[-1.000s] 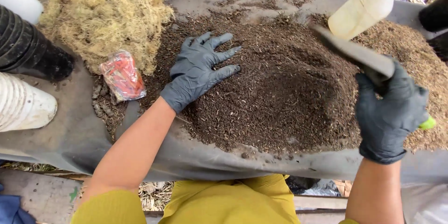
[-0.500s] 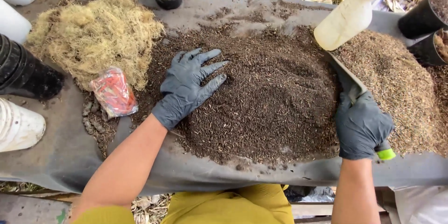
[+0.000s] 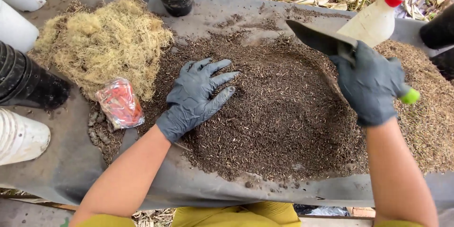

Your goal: The person is blending and mixing soil components on a work table using their hands and a hand trowel.

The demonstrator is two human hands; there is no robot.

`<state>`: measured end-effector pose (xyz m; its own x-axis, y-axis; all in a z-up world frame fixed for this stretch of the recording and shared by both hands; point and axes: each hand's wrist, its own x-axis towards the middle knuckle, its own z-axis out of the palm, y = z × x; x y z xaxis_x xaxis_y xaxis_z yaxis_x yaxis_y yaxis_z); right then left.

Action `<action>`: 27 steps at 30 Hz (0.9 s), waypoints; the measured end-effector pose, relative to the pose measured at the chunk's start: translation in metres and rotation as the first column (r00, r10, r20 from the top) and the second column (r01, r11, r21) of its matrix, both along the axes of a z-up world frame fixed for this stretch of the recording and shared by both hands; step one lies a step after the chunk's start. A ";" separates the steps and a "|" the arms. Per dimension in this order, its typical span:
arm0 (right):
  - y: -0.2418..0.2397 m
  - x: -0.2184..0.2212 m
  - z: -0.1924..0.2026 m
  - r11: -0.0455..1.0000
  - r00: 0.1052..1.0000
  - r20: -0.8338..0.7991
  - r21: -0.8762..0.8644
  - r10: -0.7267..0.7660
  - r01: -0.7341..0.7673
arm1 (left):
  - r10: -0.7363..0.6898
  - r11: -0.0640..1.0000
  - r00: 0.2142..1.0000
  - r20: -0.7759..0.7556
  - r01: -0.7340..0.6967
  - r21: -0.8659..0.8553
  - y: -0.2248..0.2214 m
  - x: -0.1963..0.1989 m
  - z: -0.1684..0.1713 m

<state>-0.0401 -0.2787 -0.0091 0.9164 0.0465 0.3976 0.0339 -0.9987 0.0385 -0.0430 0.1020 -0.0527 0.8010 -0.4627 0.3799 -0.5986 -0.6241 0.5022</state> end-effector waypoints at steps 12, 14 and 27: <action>0.010 -0.003 -0.001 0.942 0.929 0.206 -0.200 0.308 -0.269 | -0.154 0.934 0.959 0.238 0.220 -0.281 0.003 0.006 0.003; -0.009 -0.021 -0.010 0.952 0.920 0.268 -0.189 0.286 -0.241 | -0.105 0.918 0.957 0.269 0.198 -0.345 -0.002 0.004 0.009; -0.050 -0.057 -0.073 0.858 0.983 -0.023 0.485 -0.183 0.171 | -0.028 1.000 0.999 0.026 0.028 -0.007 0.020 0.007 0.000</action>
